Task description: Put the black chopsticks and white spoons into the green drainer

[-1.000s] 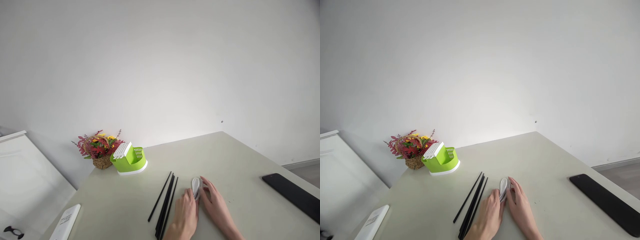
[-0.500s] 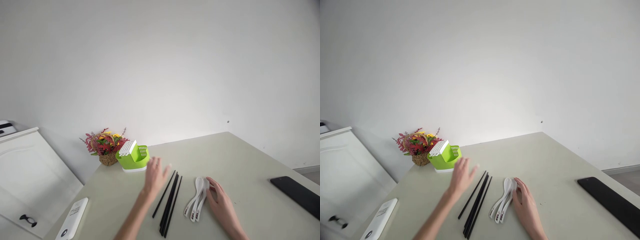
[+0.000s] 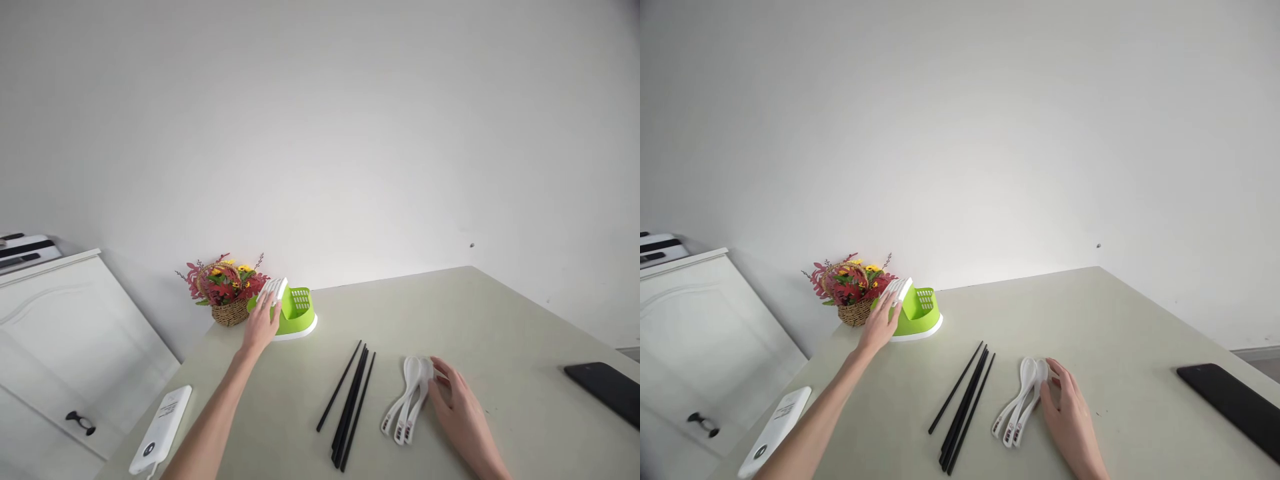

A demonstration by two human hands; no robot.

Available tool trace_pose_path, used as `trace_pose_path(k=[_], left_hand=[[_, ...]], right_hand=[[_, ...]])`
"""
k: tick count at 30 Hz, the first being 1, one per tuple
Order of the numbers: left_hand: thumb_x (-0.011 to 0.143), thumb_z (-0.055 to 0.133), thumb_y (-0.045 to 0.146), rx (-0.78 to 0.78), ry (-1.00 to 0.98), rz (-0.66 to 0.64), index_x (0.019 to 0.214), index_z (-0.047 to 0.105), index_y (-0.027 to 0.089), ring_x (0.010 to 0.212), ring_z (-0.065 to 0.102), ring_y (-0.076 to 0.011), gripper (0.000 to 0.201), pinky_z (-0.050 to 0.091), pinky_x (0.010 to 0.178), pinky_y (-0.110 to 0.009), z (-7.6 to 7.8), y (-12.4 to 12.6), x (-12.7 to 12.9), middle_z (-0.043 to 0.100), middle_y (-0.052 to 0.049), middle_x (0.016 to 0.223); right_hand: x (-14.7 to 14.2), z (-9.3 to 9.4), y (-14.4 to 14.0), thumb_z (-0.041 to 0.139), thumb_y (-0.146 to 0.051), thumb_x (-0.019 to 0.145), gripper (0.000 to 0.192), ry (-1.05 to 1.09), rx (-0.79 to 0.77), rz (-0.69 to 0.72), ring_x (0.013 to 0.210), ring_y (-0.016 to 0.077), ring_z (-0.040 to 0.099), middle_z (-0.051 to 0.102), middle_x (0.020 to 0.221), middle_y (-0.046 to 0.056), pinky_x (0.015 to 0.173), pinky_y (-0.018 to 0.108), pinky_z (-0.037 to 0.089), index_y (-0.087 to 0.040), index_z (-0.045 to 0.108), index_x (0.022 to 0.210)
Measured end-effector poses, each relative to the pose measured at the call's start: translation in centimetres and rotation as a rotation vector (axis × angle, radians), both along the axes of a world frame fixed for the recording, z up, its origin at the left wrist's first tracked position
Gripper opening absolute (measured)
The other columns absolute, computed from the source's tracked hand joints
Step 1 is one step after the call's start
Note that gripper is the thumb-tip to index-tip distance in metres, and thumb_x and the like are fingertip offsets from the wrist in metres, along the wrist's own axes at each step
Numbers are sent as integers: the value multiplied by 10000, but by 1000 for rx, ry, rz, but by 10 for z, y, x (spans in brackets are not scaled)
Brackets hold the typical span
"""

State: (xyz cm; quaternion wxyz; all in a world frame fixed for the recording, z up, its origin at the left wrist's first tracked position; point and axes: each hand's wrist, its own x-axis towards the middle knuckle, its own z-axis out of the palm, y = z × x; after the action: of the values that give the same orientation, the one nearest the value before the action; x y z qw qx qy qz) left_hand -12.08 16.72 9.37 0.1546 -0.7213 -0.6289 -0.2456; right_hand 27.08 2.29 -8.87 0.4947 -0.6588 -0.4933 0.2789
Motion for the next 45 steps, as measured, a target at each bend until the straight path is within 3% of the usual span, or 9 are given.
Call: trace_pose_path(k=[4,13,18,21,24,30,34,40,45], left_hand=[[1048,294,532,-64,-30,-76,1475,516,255,1280,609,-332,555,566,985,-487,-4,0,46,464,-126,1577],[1058,263,539,-108,-38,-351,1505,475,312,1202,664,-287,544,602,908,-419,-17,-18,187,428,-86,1605],[1061,309,474,-102,-31,-512,1449,538,309,1003,736,-258,480,630,793,-412,-10,-27,223,529,-92,1515],[1044,418,329,-14,-139,-580,1376,579,299,1058,702,-231,371,600,895,-410,-11,-29,216,612,-81,1395],[1008,446,202,41,-296,-490,1291,581,256,987,687,-197,318,581,871,-373,-23,-34,190,665,-87,1215],[985,494,319,-138,-296,-362,939,600,234,668,645,-180,144,533,653,-303,-81,-74,128,619,6,738],[964,531,475,-275,-289,-335,972,582,234,774,654,-211,246,548,736,-347,-110,-111,113,629,-19,821],[928,584,483,-380,-320,-298,1044,549,240,885,629,-256,272,532,856,-437,-118,-131,106,627,-53,931],[991,487,423,-380,-270,-293,968,542,232,865,624,-251,200,521,833,-415,-122,-126,101,629,-48,880]], right_hand=[[0,0,0,445,-552,913,522,-8,4,-10,1225,269,620,580,1431,72,877,380,551,-283,487,1358],[1,-6,2,460,-582,881,562,24,33,-34,1227,286,618,604,1391,102,933,412,537,-241,515,1325],[0,0,0,487,-571,873,567,42,34,-51,1212,286,629,601,1403,105,913,404,544,-239,525,1330],[-1,3,-2,485,-582,871,586,58,22,-49,1224,289,618,588,1419,106,892,398,549,-236,513,1343],[-1,6,-3,483,-580,875,573,63,20,-45,1220,283,617,592,1410,102,876,387,550,-238,513,1334],[-1,12,-3,491,-539,888,496,54,5,-50,1205,269,622,608,1382,79,850,370,548,-263,529,1298],[-1,8,-4,483,-531,907,492,44,24,-39,1194,267,620,591,1386,89,871,375,548,-251,516,1311],[13,12,5,453,-489,937,482,-102,169,-147,1105,278,644,534,1413,132,770,383,568,-235,527,1340],[30,49,52,375,-360,986,502,-521,323,-51,1343,302,486,489,1466,127,1077,522,455,-250,419,1474]])
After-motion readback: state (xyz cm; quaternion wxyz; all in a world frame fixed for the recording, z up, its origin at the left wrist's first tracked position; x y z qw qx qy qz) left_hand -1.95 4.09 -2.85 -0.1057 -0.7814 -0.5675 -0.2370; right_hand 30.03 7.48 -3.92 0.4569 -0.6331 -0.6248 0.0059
